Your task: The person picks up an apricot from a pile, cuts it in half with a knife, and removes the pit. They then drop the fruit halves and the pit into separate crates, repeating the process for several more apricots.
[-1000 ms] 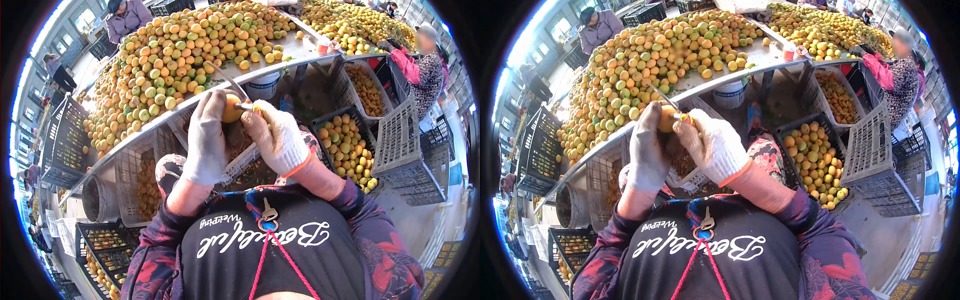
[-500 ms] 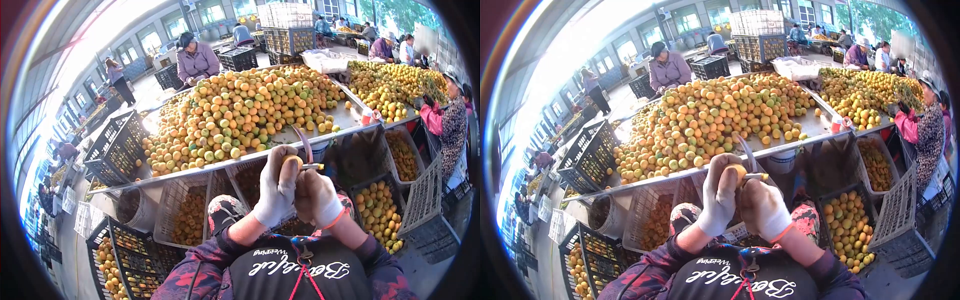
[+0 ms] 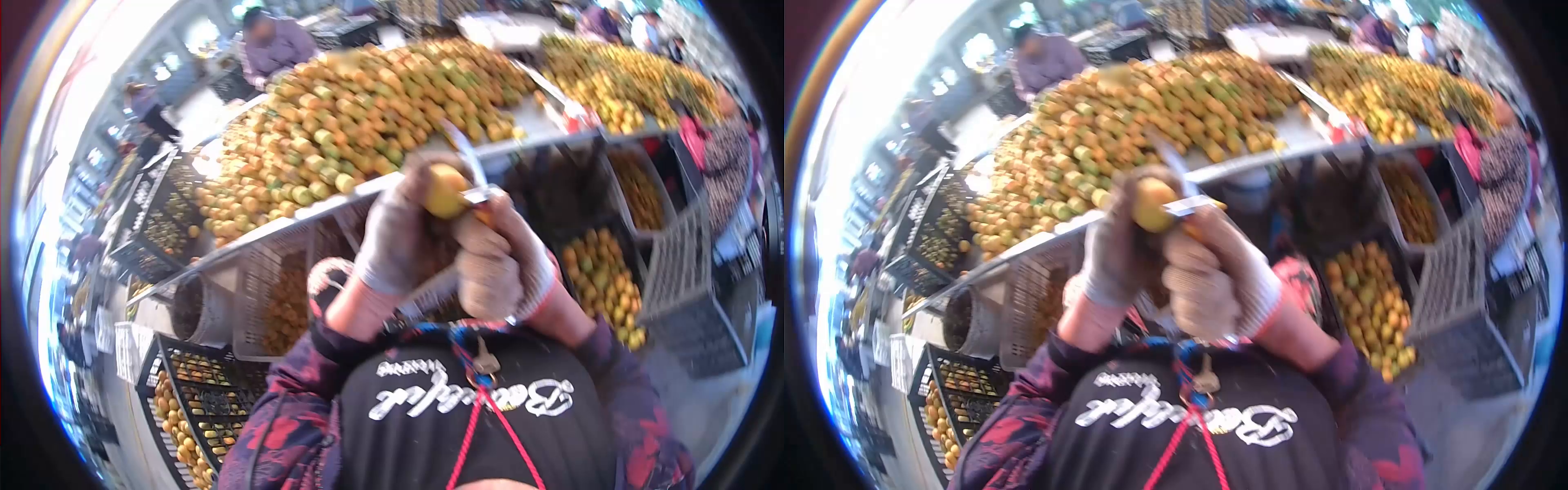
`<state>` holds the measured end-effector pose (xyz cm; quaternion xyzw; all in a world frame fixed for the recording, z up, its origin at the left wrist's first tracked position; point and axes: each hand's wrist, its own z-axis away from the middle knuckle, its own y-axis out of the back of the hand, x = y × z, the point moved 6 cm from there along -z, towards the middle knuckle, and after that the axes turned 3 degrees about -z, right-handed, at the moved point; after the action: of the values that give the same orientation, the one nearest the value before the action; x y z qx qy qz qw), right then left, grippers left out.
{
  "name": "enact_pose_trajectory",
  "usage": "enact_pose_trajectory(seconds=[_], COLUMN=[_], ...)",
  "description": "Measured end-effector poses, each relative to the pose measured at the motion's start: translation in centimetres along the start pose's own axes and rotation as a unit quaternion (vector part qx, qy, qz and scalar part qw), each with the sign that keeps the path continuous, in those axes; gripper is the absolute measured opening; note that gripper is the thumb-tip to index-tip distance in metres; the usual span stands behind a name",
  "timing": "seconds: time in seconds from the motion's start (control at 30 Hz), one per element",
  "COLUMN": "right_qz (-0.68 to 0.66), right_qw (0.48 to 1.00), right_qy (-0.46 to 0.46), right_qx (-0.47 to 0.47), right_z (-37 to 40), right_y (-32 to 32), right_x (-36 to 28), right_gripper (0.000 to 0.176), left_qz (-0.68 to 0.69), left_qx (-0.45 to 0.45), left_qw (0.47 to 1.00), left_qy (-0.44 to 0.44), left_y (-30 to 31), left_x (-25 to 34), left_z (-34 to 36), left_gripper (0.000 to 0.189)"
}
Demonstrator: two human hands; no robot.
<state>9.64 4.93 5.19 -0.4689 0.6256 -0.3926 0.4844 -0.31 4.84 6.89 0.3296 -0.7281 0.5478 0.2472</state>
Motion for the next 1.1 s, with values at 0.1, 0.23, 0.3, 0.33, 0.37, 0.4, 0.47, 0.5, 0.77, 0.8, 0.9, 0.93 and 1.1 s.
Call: enact_pose_trajectory(seconds=[0.1, 0.23, 0.3, 0.33, 0.37, 0.4, 0.47, 0.5, 0.77, 0.8, 0.9, 0.93, 1.1], right_qz=[0.059, 0.44, 0.479, 0.49, 0.506, 0.544, 0.582, 0.606, 0.618, 0.625, 0.657, 0.682, 0.724], right_qw=[0.998, 0.855, 0.831, 0.823, 0.8, 0.772, 0.74, 0.718, 0.708, 0.706, 0.674, 0.646, 0.593], right_qy=[0.006, 0.156, 0.151, 0.137, 0.152, 0.147, 0.139, 0.161, 0.161, 0.157, 0.17, 0.183, 0.197], right_qx=[0.001, 0.225, 0.24, 0.253, 0.285, 0.295, 0.307, 0.303, 0.3, 0.294, 0.29, 0.291, 0.293], right_z=[-0.6, 1.5, 1.6, 1.6, 1.3, 1.2, 1.2, 1.0, 1.2, 1.2, 1.1, 1.0, 0.5], right_y=[0.6, 1.2, 2.5, 2.7, 3.1, 3.5, 5.1, 5.6, 4.8, 5.0, 4.8, 4.6, 3.5], right_x=[0.6, -4.1, -4.4, -4.3, -4.1, -4.4, -4.9, -5.2, -5.2, -5.2, -5.2, -5.3, -4.6], right_gripper=[0.051, 0.045, 0.04, 0.036, 0.035, 0.034, 0.033, 0.033, 0.034, 0.035, 0.035, 0.035, 0.033], left_qz=[0.07, 0.097, 0.077, 0.079, 0.096, 0.113, 0.027, -0.064, -0.084, -0.088, -0.096, -0.1, -0.106], left_qx=[0.047, 0.086, 0.14, 0.14, 0.132, 0.123, 0.099, 0.076, 0.092, 0.092, 0.089, 0.087, 0.088], left_qw=[0.996, 0.99, 0.985, 0.985, 0.985, 0.985, 0.993, 0.993, 0.99, 0.99, 0.989, 0.988, 0.985], left_qy=[0.007, -0.055, -0.067, -0.065, -0.052, -0.039, -0.05, -0.064, -0.066, -0.067, -0.071, -0.074, -0.104], left_y=[1.9, 5.8, 7.0, 6.8, 6.3, 5.7, 5.0, 4.6, 4.6, 4.6, 4.6, 4.6, 3.9], left_x=[-2.1, -1.0, -1.6, -1.8, -2.2, -2.3, -1.8, -1.5, -1.0, -0.9, -0.8, -0.8, -0.5], left_z=[-1.0, -1.9, -2.1, -2.2, -2.1, -2.1, -2.0, -1.8, -1.5, -1.5, -1.5, -1.4, -1.1], left_gripper=[0.042, 0.043, 0.041, 0.041, 0.038, 0.037, 0.04, 0.043, 0.045, 0.046, 0.046, 0.046, 0.045])
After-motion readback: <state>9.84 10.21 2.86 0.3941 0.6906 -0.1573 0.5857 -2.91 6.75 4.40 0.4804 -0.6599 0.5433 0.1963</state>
